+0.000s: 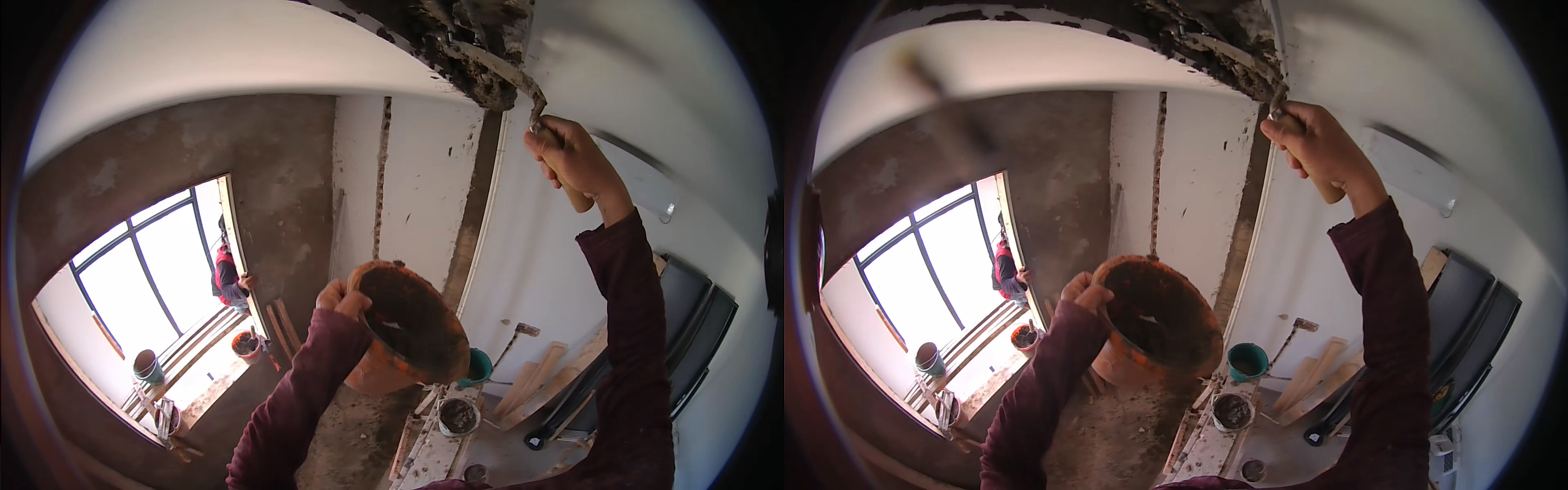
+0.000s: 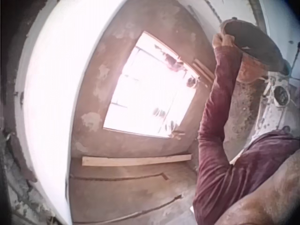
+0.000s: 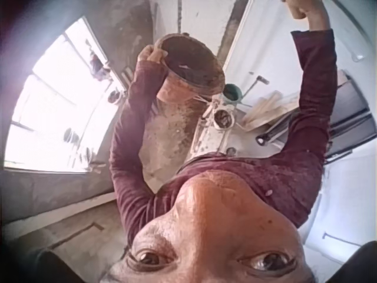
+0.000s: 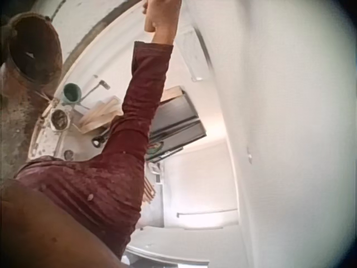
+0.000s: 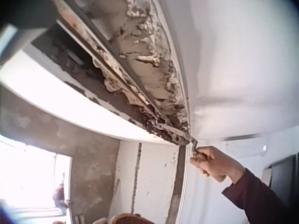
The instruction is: The person applies mortar to the upper edge of a doorway using a trowel. They scoop mortar from a bucket and spread it across the exposed concrete structure.
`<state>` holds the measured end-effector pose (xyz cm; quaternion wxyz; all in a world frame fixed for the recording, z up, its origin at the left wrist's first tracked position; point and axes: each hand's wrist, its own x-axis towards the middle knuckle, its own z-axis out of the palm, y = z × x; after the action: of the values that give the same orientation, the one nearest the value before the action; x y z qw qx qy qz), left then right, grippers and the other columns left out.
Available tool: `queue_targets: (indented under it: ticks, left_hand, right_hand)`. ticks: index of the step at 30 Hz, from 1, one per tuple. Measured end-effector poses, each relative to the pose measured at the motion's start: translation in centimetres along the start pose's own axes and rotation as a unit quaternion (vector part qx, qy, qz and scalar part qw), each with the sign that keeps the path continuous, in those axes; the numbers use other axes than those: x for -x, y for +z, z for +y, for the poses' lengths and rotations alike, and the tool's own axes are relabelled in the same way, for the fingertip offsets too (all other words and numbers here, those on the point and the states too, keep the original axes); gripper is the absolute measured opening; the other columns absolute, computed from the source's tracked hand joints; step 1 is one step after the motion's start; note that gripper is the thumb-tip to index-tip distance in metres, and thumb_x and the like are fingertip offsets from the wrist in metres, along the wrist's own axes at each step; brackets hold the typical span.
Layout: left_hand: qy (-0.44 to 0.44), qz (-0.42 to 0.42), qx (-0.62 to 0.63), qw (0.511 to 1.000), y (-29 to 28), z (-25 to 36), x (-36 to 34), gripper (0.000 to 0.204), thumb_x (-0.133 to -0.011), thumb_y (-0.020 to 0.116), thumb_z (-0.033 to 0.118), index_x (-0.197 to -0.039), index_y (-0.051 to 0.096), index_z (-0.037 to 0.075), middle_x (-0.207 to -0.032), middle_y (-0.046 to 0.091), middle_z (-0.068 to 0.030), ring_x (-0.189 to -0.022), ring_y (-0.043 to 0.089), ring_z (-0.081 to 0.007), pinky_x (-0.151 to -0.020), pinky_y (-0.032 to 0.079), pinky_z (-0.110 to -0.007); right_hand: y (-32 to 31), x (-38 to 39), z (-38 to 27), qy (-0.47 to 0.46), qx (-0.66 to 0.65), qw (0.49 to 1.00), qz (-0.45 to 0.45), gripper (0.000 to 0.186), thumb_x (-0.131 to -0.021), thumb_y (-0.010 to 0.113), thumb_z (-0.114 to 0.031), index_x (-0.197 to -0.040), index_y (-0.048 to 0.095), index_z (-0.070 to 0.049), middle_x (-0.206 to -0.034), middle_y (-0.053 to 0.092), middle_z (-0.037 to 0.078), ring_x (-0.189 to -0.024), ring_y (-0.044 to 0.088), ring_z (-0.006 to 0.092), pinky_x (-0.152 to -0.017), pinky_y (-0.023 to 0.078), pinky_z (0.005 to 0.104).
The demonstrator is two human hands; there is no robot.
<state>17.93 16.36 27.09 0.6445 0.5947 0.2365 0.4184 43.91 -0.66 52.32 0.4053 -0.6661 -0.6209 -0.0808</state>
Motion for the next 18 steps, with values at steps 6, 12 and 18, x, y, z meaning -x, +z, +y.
queue_targets:
  ticks: [6,12,18]
  left_hand:
    - [0.314,0.050,-0.240,0.917,-0.5,3.4,-3.3,0.011,-0.085,0.061,0.004,-0.095,0.061,0.003,-0.088,0.065,-0.0060,-0.081,0.063,-0.0167,-0.071,0.050,-0.028]
    - [0.158,0.009,0.134,0.978,1.4,8.1,-5.3,0.007,-0.084,0.063,0.003,-0.090,0.064,0.002,-0.078,0.064,-0.0071,-0.066,0.062,-0.0172,-0.062,0.051,-0.029]
    - [0.039,0.057,0.135,0.988,3.3,11.0,-5.2,0.005,-0.083,0.065,0.005,-0.086,0.064,0.001,-0.076,0.062,-0.0060,-0.064,0.060,-0.0175,-0.062,0.050,-0.030]
  right_hand:
    - [1.0,0.0,0.5,0.008,-0.074,0.997,0.014,0.030,-0.097,0.064,-0.032,-0.083,0.053,-0.008,-0.069,0.050,-0.001,-0.052,0.050,0.0048,-0.041,0.040,0.0244]
    - [1.9,1.2,-0.1,0.012,-0.070,0.997,0.042,0.030,-0.097,0.063,-0.033,-0.085,0.054,-0.006,-0.068,0.050,-0.002,-0.051,0.048,0.0045,-0.044,0.041,0.0236]
    - [2.3,4.6,1.4,0.058,-0.029,0.994,0.083,0.029,-0.095,0.063,-0.029,-0.085,0.056,-0.003,-0.059,0.049,0.000,-0.049,0.045,0.0068,-0.045,0.039,0.0263]
